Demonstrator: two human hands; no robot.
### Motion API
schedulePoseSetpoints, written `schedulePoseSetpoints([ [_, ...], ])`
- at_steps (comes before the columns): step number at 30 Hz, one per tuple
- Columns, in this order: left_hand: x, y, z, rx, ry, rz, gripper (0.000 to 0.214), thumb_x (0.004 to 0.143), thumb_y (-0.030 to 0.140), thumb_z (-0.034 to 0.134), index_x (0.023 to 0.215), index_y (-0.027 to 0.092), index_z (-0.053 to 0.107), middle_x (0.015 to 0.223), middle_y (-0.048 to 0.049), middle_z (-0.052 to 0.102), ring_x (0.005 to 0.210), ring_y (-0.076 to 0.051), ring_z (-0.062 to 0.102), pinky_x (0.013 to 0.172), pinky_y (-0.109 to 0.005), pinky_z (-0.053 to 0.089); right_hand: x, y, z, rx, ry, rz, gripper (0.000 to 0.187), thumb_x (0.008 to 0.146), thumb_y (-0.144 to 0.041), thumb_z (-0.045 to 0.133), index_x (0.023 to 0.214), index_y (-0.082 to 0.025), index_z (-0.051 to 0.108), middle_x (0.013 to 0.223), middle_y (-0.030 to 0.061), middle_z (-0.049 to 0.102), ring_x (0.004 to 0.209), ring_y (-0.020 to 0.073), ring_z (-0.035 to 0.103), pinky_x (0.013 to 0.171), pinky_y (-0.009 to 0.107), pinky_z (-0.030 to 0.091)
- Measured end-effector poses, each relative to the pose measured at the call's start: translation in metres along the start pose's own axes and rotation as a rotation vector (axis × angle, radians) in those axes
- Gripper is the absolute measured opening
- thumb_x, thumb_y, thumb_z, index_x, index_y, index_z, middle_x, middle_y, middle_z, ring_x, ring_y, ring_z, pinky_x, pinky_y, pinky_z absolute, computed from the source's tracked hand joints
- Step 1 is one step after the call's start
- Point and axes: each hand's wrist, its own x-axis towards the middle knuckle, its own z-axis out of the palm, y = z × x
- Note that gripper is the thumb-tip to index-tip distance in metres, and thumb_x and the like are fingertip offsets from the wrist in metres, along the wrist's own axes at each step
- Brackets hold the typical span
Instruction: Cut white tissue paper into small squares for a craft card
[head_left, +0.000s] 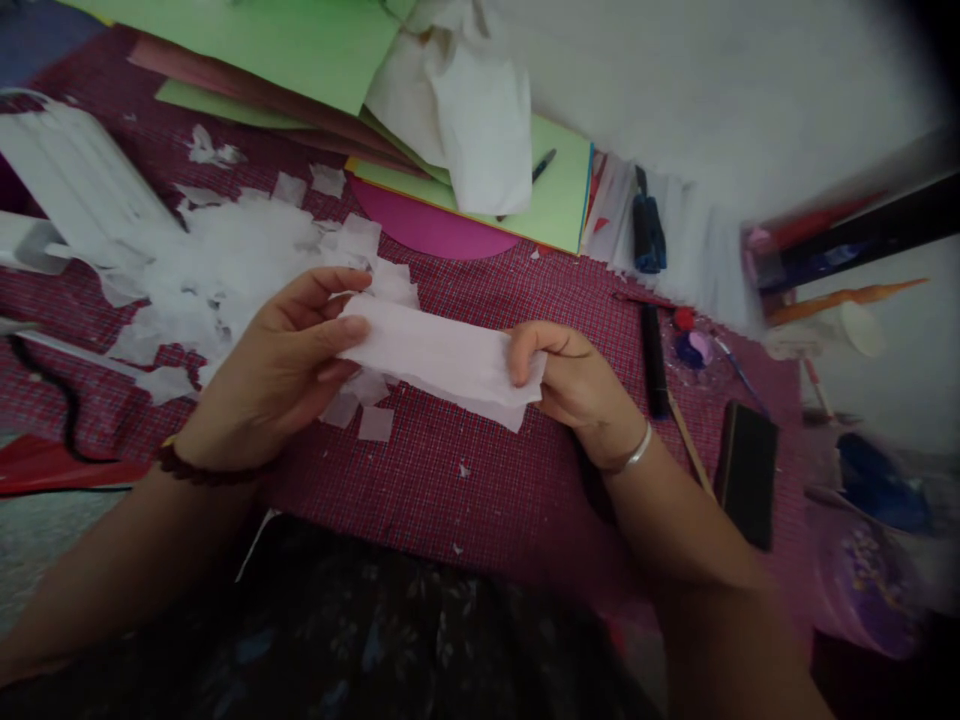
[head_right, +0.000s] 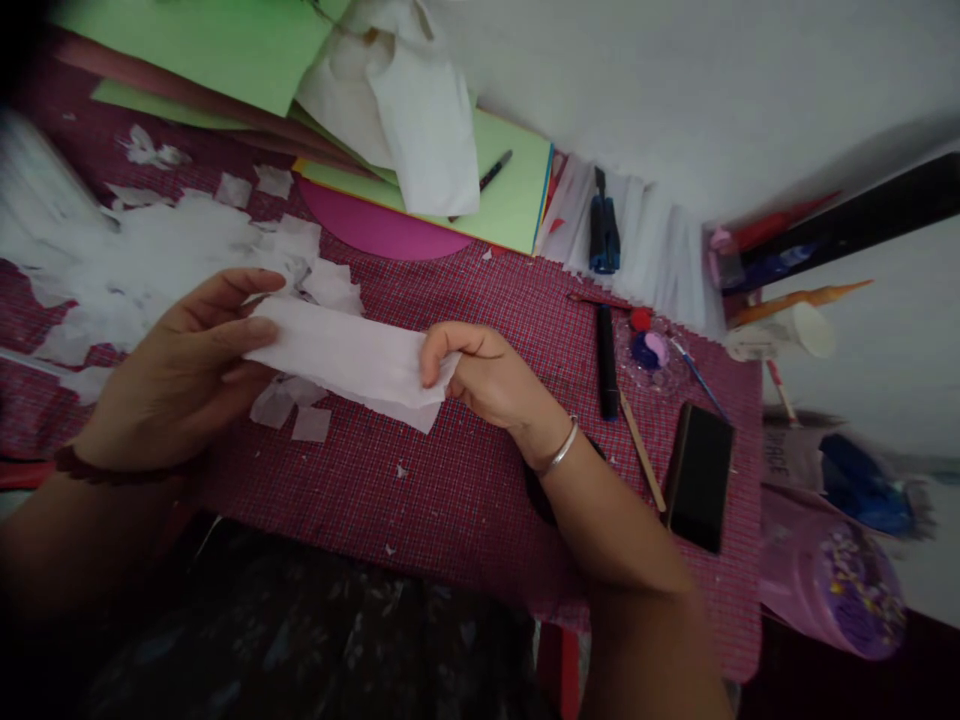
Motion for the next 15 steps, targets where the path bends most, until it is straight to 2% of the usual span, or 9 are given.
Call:
schedulePoseSetpoints([
  [3,0.005,0.003,-0.001,-0.100,-0.013,-0.076,0.025,0.076,-0.001,0.068,0.093,0.018,0.068,0.077,0.0034,0.061,0.050,-0.002,0.038,0.035,-0.010,0.023,-0.001,-0.003,0.003,0.050,-0.039,0.000,0.017,0.077,-0.015,0.064,0.062,-0.022,0.068,0.059,-0.0038,0.058,0.053,0.0099,0.047,0.051,0.024,0.031],
  [6,0.004,0.007,0.003,-0.257,0.038,-0.049,0.021,0.085,-0.003,0.058,0.096,0.013,0.067,0.081,0.0001,0.065,0.055,-0.003,0.050,0.038,-0.008,0.032,-0.001,-0.004,0.005,0.058,-0.031,-0.036,0.019,0.074,-0.010,0.063,0.061,-0.022,0.070,0.059,-0.0037,0.060,0.054,0.0094,0.049,0.052,0.023,0.033],
  [8,-0.004,0.006,0.007,-0.423,0.092,-0.048,0.018,0.098,0.012,0.048,0.100,0.010,0.066,0.082,-0.0028,0.066,0.062,-0.006,0.058,0.050,-0.010,0.046,-0.002,-0.004,0.007,0.014,0.018,-0.100,0.021,0.075,-0.008,0.061,0.063,-0.022,0.072,0.061,-0.0034,0.063,0.057,0.0095,0.051,0.053,0.023,0.035],
  [10,-0.018,-0.002,0.012,-0.570,0.094,-0.151,0.040,0.105,0.035,0.036,0.100,0.009,0.066,0.084,-0.0069,0.067,0.073,-0.013,0.065,0.066,-0.020,0.056,-0.005,-0.007,0.008,-0.055,0.063,-0.166,0.024,0.078,-0.006,0.060,0.066,-0.023,0.073,0.068,-0.0026,0.066,0.063,0.0103,0.055,0.057,0.023,0.037],
  [12,-0.034,-0.018,0.019,-0.642,0.013,-0.340,0.048,0.102,0.049,0.039,0.099,0.010,0.066,0.094,-0.0122,0.069,0.088,-0.020,0.068,0.076,-0.029,0.058,-0.008,-0.010,0.009,-0.121,0.064,-0.221,0.027,0.080,-0.005,0.058,0.069,-0.023,0.073,0.073,-0.0022,0.067,0.069,0.0110,0.058,0.060,0.024,0.039],
  [14,-0.048,-0.036,0.027,-0.650,-0.161,-0.525,0.054,0.097,0.057,0.046,0.108,0.009,0.067,0.107,-0.0167,0.069,0.099,-0.025,0.067,0.085,-0.035,0.056,-0.011,-0.015,0.010,-0.167,0.033,-0.249,0.029,0.082,-0.003,0.056,0.072,-0.024,0.074,0.076,-0.0024,0.067,0.071,0.0110,0.058,0.061,0.025,0.040],
  [15,-0.052,-0.044,0.031,-0.659,-0.233,-0.562,0.057,0.095,0.060,0.050,0.110,0.008,0.067,0.112,-0.0174,0.069,0.103,-0.026,0.066,0.089,-0.036,0.054,-0.013,-0.017,0.011,-0.185,0.013,-0.257,0.030,0.082,-0.002,0.055,0.073,-0.024,0.073,0.077,-0.0025,0.066,0.072,0.0109,0.058,0.062,0.025,0.040],
])
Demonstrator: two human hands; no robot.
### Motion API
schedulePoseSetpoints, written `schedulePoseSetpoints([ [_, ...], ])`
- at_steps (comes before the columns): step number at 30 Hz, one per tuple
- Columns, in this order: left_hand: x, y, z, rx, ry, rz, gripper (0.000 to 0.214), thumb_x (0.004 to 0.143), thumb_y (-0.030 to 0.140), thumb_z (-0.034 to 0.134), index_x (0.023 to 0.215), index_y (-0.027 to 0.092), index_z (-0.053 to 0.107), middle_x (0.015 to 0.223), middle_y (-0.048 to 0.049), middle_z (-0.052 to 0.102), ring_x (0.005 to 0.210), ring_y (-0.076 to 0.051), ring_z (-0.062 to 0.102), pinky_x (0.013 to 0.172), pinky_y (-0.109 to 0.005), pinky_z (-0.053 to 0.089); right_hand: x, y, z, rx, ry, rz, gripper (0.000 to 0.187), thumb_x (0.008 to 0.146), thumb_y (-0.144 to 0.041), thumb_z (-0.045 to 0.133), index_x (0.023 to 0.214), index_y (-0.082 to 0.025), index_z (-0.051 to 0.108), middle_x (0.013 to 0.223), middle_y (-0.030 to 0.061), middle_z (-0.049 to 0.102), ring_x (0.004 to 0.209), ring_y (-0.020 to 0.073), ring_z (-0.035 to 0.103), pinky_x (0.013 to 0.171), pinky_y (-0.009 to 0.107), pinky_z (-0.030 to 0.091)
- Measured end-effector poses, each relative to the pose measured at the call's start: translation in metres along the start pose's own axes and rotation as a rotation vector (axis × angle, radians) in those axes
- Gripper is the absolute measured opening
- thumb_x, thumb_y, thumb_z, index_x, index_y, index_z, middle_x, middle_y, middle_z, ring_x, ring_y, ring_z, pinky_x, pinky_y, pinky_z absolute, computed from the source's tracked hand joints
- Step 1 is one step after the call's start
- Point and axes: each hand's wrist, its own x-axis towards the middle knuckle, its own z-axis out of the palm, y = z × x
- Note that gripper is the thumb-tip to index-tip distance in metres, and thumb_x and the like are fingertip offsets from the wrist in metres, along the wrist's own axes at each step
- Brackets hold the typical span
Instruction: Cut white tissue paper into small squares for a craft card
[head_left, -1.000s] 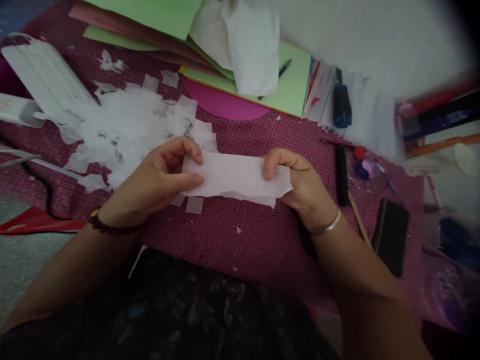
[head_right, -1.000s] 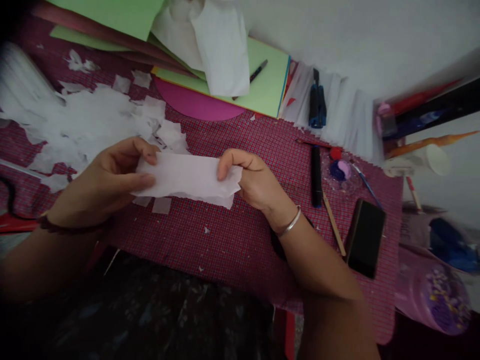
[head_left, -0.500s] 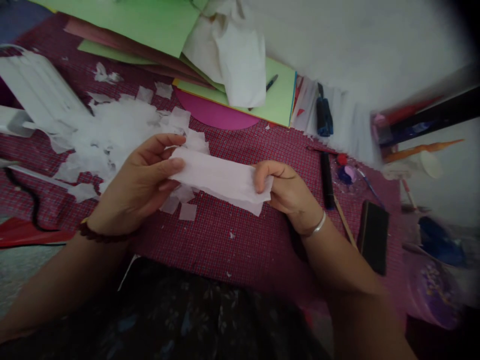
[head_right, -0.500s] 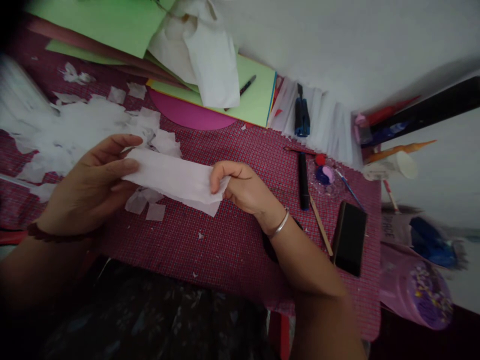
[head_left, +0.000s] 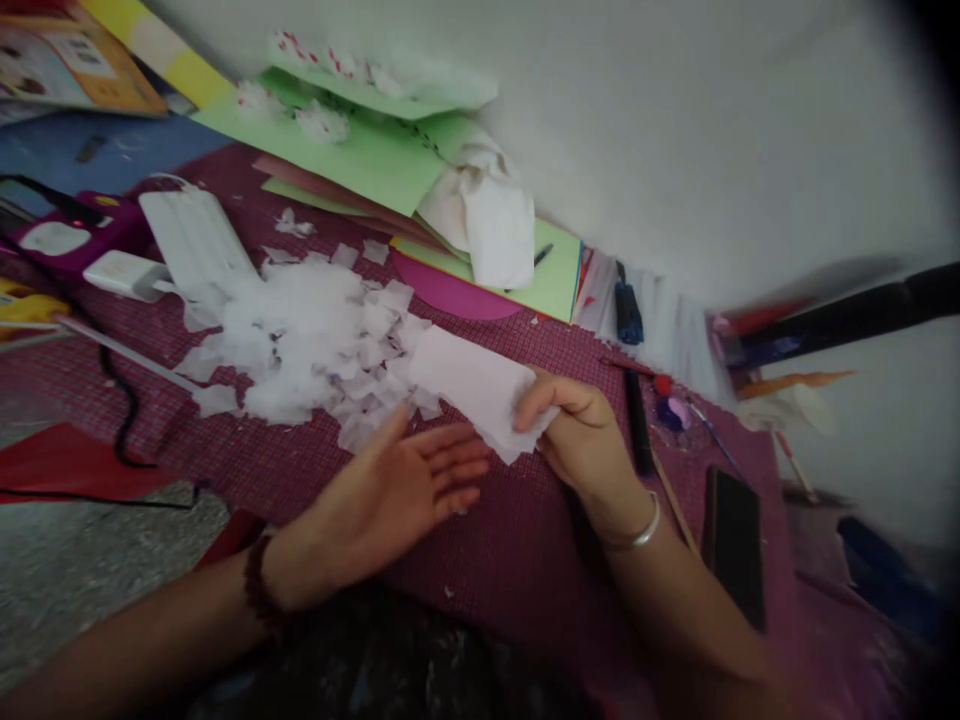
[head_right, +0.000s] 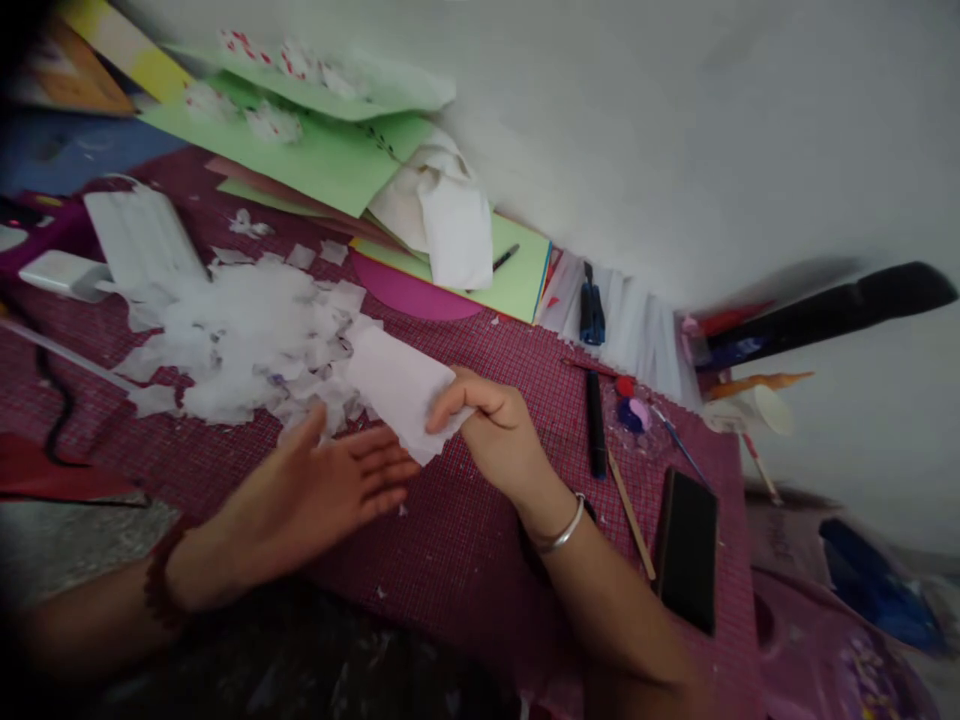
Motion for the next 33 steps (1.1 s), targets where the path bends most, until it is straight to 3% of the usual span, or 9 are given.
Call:
schedulePoseSetpoints([
  [2,0.005,-0.013,0.001,-0.015,-0.093,0.001,0.060,0.090,0.065,0.055,0.113,0.010,0.067,0.116,-0.0158,0.068,0.108,-0.026,0.063,0.094,-0.039,0.050,-0.002,-0.006,0.002,-0.047,-0.043,-0.015,0.032,0.082,0.000,0.053,0.073,-0.024,0.072,0.079,-0.0028,0.066,0.073,0.0106,0.059,0.064,0.025,0.041],
  [5,0.013,-0.016,0.010,-0.106,-0.166,0.157,0.052,0.085,0.058,0.067,0.115,0.016,0.066,0.119,-0.0101,0.069,0.109,-0.024,0.063,0.095,-0.037,0.049,-0.006,-0.015,0.007,-0.184,-0.101,-0.052,0.033,0.082,0.001,0.050,0.071,-0.022,0.070,0.078,-0.0028,0.064,0.074,0.0103,0.059,0.066,0.025,0.042],
  [10,0.018,-0.011,0.022,-0.057,-0.061,0.430,0.032,0.077,0.013,0.074,0.108,0.021,0.070,0.097,-0.0007,0.074,0.092,-0.017,0.068,0.089,-0.031,0.052,-0.015,-0.026,0.014,-0.440,-0.124,-0.146,0.031,0.084,-0.002,0.045,0.076,-0.022,0.067,0.077,-0.0017,0.061,0.071,0.0116,0.059,0.064,0.026,0.046],
  [12,0.016,-0.007,0.022,0.043,-0.012,0.498,0.031,0.075,0.007,0.072,0.103,0.020,0.071,0.092,-0.0007,0.074,0.086,-0.016,0.068,0.082,-0.029,0.053,-0.025,-0.030,0.012,-0.599,-0.147,-0.140,0.031,0.087,-0.005,0.044,0.093,-0.023,0.069,0.092,0.0019,0.064,0.083,0.0143,0.063,0.072,0.029,0.051],
  [16,0.006,0.015,0.016,0.185,0.138,0.603,0.023,0.071,0.005,0.075,0.091,0.018,0.071,0.087,-0.0001,0.073,0.071,-0.011,0.064,0.060,-0.019,0.049,-0.072,-0.036,-0.009,-0.985,-0.092,0.048,0.040,0.097,-0.018,0.046,0.135,-0.026,0.054,0.127,0.0103,0.059,0.114,0.0232,0.060,0.096,0.043,0.051],
  [22,-0.013,0.056,0.003,0.250,0.256,0.661,0.023,0.067,-0.002,0.075,0.078,0.017,0.069,0.075,0.0042,0.068,0.054,-0.004,0.054,0.039,-0.012,0.034,-0.169,0.006,-0.054,-1.403,0.198,0.213,0.041,0.093,-0.041,0.049,0.126,-0.018,0.059,0.111,0.0160,0.064,0.102,0.0355,0.065,0.090,0.057,0.051],
  [25,-0.014,0.065,0.001,0.197,0.313,0.628,0.023,0.069,-0.007,0.071,0.064,0.015,0.063,0.063,0.0048,0.063,0.050,-0.004,0.055,0.040,-0.011,0.041,-0.185,0.023,-0.061,-1.465,0.224,0.233,0.044,0.092,-0.043,0.047,0.125,-0.016,0.060,0.111,0.0177,0.064,0.101,0.0370,0.065,0.090,0.058,0.052],
  [30,-0.010,0.071,0.006,-0.003,0.463,0.606,0.034,0.078,-0.012,0.053,0.058,0.015,0.057,0.059,0.0025,0.063,0.053,-0.005,0.062,0.054,-0.009,0.054,-0.176,0.019,-0.065,-1.523,0.156,0.293,0.052,0.091,-0.044,0.048,0.130,-0.012,0.058,0.113,0.0202,0.065,0.101,0.0389,0.066,0.086,0.057,0.054],
  [33,-0.011,0.071,0.007,-0.087,0.428,0.630,0.034,0.078,-0.010,0.045,0.062,0.017,0.057,0.058,0.0015,0.064,0.059,-0.009,0.067,0.068,-0.018,0.061,-0.170,0.014,-0.067,-1.507,0.134,0.366,0.052,0.086,-0.041,0.051,0.129,-0.013,0.058,0.112,0.0209,0.067,0.100,0.0394,0.068,0.083,0.057,0.055],
])
